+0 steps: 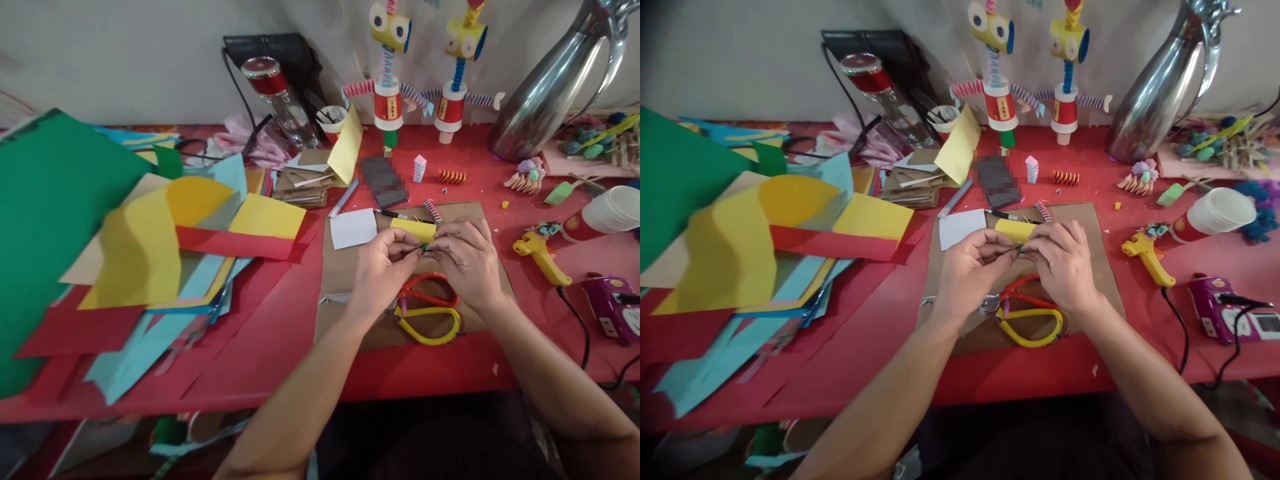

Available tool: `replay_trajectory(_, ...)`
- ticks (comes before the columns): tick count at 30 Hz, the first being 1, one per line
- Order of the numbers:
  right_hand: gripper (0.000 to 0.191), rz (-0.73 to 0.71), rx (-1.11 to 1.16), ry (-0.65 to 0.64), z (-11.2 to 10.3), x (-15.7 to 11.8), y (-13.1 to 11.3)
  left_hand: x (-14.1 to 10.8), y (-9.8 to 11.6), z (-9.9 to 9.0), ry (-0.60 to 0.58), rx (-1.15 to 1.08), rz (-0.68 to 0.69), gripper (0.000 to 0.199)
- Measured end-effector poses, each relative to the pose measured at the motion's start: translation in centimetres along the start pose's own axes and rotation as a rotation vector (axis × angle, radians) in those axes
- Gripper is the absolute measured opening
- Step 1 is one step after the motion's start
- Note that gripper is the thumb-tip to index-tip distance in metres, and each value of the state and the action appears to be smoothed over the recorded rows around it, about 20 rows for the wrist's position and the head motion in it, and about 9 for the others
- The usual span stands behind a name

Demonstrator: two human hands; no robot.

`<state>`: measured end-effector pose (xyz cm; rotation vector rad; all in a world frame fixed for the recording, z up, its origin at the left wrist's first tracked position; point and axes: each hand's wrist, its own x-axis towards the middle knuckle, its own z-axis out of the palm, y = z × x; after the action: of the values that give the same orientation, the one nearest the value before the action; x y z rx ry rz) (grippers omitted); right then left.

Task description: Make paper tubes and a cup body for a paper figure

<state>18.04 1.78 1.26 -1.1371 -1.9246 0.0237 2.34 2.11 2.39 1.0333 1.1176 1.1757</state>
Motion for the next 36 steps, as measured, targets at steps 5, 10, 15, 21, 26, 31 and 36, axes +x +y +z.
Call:
replay_trajectory(5,0.011,0.158,0.138,-0.030,-0.3,0.2,-0.2,-0.2,0.1,-0.1,0.009,0.084,0.088,0.018)
replay_trajectory(10,0.012,0.296,0.337,-0.001,-0.2,0.3,-0.3,-0.2,0.2,-0.1,-0.020,0.002,0.060,0.020)
replay_trajectory(15,0.027,0.650,0.738,0.028,0.5,0.2,-0.6,-0.4,0.1,0.5,0.014,-0.068,0.018,0.030)
replay_trajectory(21,0.027,0.809,0.907,0.039,0.8,0.2,-1.1,-0.6,-0.3,0.7,0.121,-0.026,0.101,0.027)
replay_trajectory(26,0.013,0.661,0.824,-0.006,0.7,0.1,-1.3,-0.7,-0.6,0.3,0.133,0.116,0.243,0.020)
replay_trajectory(31,0.009,0.411,0.485,-0.047,0.1,0.0,-1.6,-0.4,-1.0,-0.2,0.086,0.208,0.305,0.015)
replay_trajectory(36,0.012,0.417,0.458,-0.022,0.0,-0.1,-2.1,-0.2,-0.9,-0.1,0.065,0.160,0.281,0.014)
